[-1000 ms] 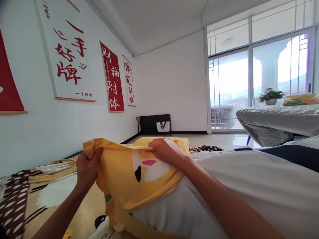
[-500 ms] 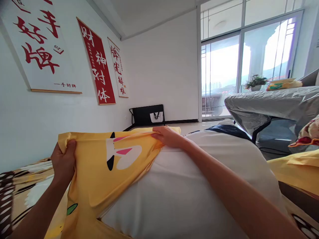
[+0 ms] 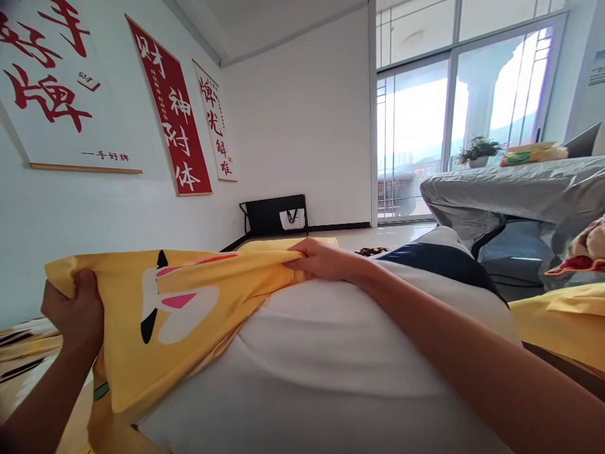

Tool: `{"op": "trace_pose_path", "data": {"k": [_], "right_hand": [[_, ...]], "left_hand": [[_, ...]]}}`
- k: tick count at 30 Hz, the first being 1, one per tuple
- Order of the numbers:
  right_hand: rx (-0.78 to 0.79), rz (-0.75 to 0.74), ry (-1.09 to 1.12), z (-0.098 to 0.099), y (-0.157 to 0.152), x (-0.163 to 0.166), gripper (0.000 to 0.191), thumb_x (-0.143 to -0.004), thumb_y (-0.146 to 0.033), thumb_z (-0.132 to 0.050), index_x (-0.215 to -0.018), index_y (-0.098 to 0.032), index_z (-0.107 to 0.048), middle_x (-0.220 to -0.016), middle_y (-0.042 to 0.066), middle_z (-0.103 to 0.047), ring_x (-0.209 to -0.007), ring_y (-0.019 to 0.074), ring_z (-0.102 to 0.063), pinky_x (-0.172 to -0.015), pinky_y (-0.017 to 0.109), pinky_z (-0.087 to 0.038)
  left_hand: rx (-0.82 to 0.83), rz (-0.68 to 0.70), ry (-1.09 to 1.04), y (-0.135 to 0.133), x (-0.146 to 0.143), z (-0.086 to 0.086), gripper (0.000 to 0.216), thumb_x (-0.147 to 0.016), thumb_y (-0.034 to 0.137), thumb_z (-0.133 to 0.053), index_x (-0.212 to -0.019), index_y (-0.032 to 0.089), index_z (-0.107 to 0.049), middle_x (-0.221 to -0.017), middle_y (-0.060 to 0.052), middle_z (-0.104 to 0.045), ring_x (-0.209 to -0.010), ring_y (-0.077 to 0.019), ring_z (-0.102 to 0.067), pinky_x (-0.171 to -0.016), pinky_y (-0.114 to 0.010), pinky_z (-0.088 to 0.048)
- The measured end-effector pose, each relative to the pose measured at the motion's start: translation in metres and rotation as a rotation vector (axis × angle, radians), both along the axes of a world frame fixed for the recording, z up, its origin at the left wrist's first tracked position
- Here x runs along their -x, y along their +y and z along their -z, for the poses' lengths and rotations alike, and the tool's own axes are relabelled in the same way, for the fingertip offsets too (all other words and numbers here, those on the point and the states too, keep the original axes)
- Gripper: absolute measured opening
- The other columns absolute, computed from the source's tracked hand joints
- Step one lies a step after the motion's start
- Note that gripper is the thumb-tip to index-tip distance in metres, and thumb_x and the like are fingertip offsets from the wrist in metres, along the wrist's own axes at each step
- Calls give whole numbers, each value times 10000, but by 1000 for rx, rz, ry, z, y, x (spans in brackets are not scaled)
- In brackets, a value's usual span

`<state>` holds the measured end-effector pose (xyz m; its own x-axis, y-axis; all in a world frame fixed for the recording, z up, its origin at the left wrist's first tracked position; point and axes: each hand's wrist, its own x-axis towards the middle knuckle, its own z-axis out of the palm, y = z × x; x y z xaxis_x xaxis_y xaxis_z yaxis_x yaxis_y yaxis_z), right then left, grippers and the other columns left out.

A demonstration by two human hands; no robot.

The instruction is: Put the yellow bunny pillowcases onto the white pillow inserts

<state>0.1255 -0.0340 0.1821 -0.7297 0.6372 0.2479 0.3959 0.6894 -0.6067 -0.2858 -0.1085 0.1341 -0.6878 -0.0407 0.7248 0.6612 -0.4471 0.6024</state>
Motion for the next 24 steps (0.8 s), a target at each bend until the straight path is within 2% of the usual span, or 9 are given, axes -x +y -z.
{"op": "trace_pose_path", "data": {"k": [3, 6, 8, 12, 14, 17, 20, 22, 24], "right_hand": [[-47, 11, 113, -15, -1, 0, 443, -771, -611, -532, -775, -174, -598, -694, -12, -507, -617, 114, -441, -543, 251, -327], [-195, 94, -69, -40, -7, -5, 414, -739, -557, -607, -568, -189, -527, -572, -28, -409, -567, 104, -382, -526, 257, -292], [-236, 101, -145, -46, -9, -7, 390, -722, -514, -637, -539, -191, -516, -580, -23, -425, -583, 111, -397, -536, 259, -304], [-54, -106, -135, -25, 0, -3, 294, -693, -466, -652, -683, -183, -573, -712, -16, -509, -650, 119, -452, -559, 243, -342], [55, -122, -91, -9, 8, 2, 317, -708, -484, -620, -702, -175, -546, -685, -25, -482, -619, 111, -436, -538, 238, -332], [-60, 6, -29, 0, 18, 5, 320, -733, -491, -593, -739, -181, -514, -689, -25, -485, -620, 117, -438, -550, 244, -337], [-291, 143, -122, -11, 19, -2, 260, -733, -441, -608, -803, -203, -527, -742, -7, -547, -674, 147, -481, -586, 259, -355], [-327, 197, -287, -22, 18, -11, 205, -698, -381, -644, -720, -210, -531, -704, -3, -552, -654, 157, -494, -573, 268, -350], [-340, 284, -471, -31, 18, -19, 269, -656, -325, -674, -544, -201, -462, -595, -1, -499, -581, 151, -476, -546, 281, -330]], "left_hand": [[-22, -9, 1, 1, 10, 1, 199, -671, 230, -641, -814, 127, -548, -721, 42, -507, -636, -90, -436, -543, -197, -354], [-39, -25, 18, 0, 15, -3, 203, -668, 238, -635, -817, 128, -553, -718, 44, -502, -637, -88, -430, -543, -192, -353], [-37, -19, 9, 2, 18, -2, 201, -669, 246, -632, -813, 132, -549, -709, 49, -491, -633, -86, -422, -536, -188, -348], [30, 29, -93, 10, 23, 10, 215, -656, 255, -650, -805, 136, -551, -701, 47, -508, -621, -91, -434, -521, -193, -360], [46, 22, -101, 12, 24, 16, 223, -658, 261, -655, -817, 136, -560, -712, 45, -524, -633, -94, -447, -528, -194, -368], [8, 14, -76, 10, 21, 13, 224, -664, 265, -651, -825, 139, -560, -721, 48, -521, -635, -91, -441, -539, -195, -368], [-21, -7, -52, 2, 16, 0, 225, -653, 275, -647, -804, 138, -552, -704, 51, -498, -616, -89, -423, -525, -195, -348], [-59, -12, -3, -3, 15, -10, 228, -650, 273, -637, -812, 132, -558, -702, 51, -494, -613, -87, -424, -534, -196, -353], [-101, -33, 56, -4, 18, -17, 218, -646, 248, -630, -814, 126, -565, -703, 53, -489, -615, -82, -422, -552, -196, -359]]}}
